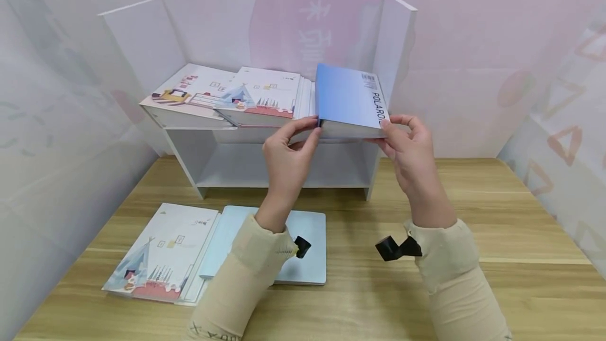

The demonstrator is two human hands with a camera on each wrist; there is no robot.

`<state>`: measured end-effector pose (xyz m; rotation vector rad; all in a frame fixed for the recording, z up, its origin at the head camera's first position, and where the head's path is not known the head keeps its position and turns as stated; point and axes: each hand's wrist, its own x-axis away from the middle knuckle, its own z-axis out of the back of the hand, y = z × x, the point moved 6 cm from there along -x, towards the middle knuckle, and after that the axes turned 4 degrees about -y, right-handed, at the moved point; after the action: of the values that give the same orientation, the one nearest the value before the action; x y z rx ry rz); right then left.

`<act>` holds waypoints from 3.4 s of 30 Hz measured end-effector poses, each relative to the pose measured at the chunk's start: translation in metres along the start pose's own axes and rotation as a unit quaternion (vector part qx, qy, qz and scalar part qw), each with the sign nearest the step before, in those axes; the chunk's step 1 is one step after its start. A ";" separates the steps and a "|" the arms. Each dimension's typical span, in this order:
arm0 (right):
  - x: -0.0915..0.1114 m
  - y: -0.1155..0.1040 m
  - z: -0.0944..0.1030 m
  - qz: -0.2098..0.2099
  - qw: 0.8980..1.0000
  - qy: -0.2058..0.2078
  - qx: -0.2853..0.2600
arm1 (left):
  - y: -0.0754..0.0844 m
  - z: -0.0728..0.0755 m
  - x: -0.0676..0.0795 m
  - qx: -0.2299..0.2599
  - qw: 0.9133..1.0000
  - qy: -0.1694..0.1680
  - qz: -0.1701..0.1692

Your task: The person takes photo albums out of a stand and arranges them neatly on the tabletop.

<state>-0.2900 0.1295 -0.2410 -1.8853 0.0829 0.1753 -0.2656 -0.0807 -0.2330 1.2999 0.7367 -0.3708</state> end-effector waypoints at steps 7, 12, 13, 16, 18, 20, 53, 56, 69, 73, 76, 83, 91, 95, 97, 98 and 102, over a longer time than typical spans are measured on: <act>0.005 0.004 0.002 0.007 1.000 -0.007 -0.010 | -0.007 -0.004 0.009 0.000 1.000 -0.011 0.028; 0.010 0.006 0.004 0.009 1.000 -0.008 -0.013 | -0.012 -0.008 0.014 0.022 0.998 -0.019 0.061; 0.011 0.007 0.004 0.009 1.000 -0.006 -0.015 | -0.013 -0.009 0.015 0.025 0.997 -0.019 0.065; 0.013 0.009 0.006 0.007 1.000 0.002 -0.017 | -0.014 -0.010 0.016 0.029 0.997 -0.020 0.074; 0.015 0.010 0.007 0.008 1.000 0.005 -0.020 | -0.014 -0.010 0.016 0.028 0.996 -0.021 0.076; 0.016 0.012 0.007 0.009 1.000 0.005 -0.026 | -0.014 -0.010 0.016 0.028 0.996 -0.021 0.077; 0.019 0.011 0.017 0.042 0.996 -0.076 -0.006 | -0.016 -0.006 0.010 0.070 0.983 -0.128 0.112; 0.020 0.010 0.017 0.047 0.995 -0.082 -0.016 | -0.015 -0.006 0.010 0.071 0.981 -0.141 0.109; 0.024 0.002 0.015 0.074 0.991 -0.104 -0.026 | -0.009 -0.004 0.010 0.074 0.977 -0.168 0.110; 0.026 0.000 0.014 0.079 0.991 -0.112 -0.013 | -0.007 -0.001 0.011 0.074 0.975 -0.173 0.115; 0.027 -0.002 0.012 0.085 0.989 -0.125 -0.001 | -0.004 0.001 0.011 0.071 0.975 -0.175 0.118; 0.031 -0.005 0.006 0.090 0.985 -0.149 0.015 | 0.003 0.008 0.011 0.066 0.976 -0.175 0.115; 0.038 -0.011 0.003 0.103 0.983 -0.146 0.035 | 0.011 0.011 0.012 0.070 0.974 -0.180 0.121; 0.040 -0.015 0.002 0.106 0.983 -0.141 0.042 | 0.014 0.012 0.012 0.068 0.973 -0.185 0.120; 0.041 -0.016 0.001 0.106 0.984 -0.138 0.045 | 0.015 0.013 0.013 0.069 0.972 -0.190 0.121; 0.042 -0.017 0.001 0.107 0.984 -0.137 0.047 | 0.016 0.013 0.013 0.070 0.971 -0.193 0.123; 0.045 -0.020 0.000 0.108 0.983 -0.138 0.060 | 0.016 0.016 0.016 0.075 0.967 -0.205 0.134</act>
<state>-0.2430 0.1374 -0.2298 -1.7136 0.1061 0.5657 -0.2398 -0.0898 -0.2304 1.3860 0.1836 -0.4622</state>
